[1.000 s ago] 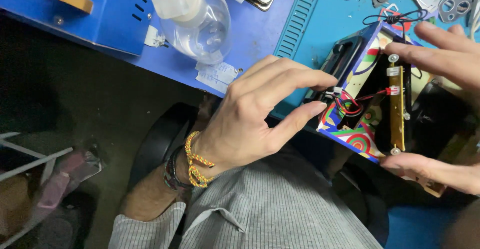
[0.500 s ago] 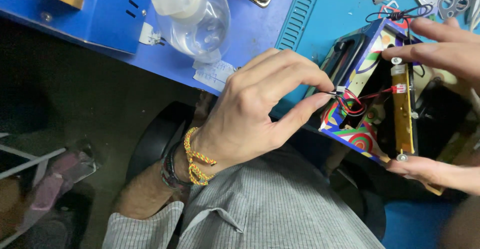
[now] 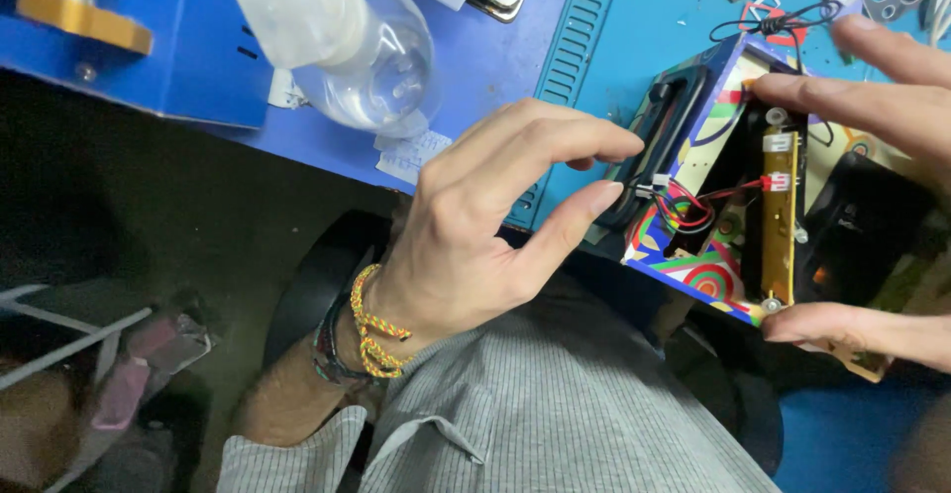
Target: The person is assembling a small electronic device, connecting wire harnesses to a circuit board and fitting the components into a small enclosure.
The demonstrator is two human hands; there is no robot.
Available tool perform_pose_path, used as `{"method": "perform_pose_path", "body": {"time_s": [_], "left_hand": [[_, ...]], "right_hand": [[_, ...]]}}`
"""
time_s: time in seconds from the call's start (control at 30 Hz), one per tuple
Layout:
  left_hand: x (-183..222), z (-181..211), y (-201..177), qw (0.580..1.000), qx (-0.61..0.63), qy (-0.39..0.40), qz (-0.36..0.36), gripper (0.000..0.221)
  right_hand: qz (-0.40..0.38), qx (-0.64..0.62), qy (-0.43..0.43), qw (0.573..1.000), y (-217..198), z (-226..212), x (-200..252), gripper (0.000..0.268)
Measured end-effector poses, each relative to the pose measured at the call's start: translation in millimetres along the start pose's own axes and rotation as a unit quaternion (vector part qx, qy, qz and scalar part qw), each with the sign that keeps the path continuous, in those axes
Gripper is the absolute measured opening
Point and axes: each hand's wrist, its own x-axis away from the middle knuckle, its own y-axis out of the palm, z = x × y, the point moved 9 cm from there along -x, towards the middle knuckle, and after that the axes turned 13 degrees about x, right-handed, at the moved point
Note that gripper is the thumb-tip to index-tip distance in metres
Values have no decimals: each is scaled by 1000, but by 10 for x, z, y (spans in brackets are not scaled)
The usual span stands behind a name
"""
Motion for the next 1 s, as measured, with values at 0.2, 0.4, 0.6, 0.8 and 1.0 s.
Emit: {"method": "perform_pose_path", "body": {"time_s": [0.2, 0.4, 0.6, 0.8, 1.0], "left_hand": [[-24, 55, 42, 1000, -30, 4, -8, 18], [-73, 100, 129, 997, -64, 6, -30, 21], [-113, 141, 170, 996, -86, -4, -21, 29], [-154, 269, 376, 987, -148, 7, -58, 73], [-227, 219, 521, 976, -196, 2, -90, 83]], "right_hand": [[53, -49, -76, 994, -34, -30, 60, 127], [46, -22, -91, 995, 248, 308, 15, 131], [65, -56, -97, 992, 149, 165, -20, 119], [115, -151, -94, 977, 124, 200, 58, 93], [104, -212, -173, 956, 326, 615, 118, 51]]}}
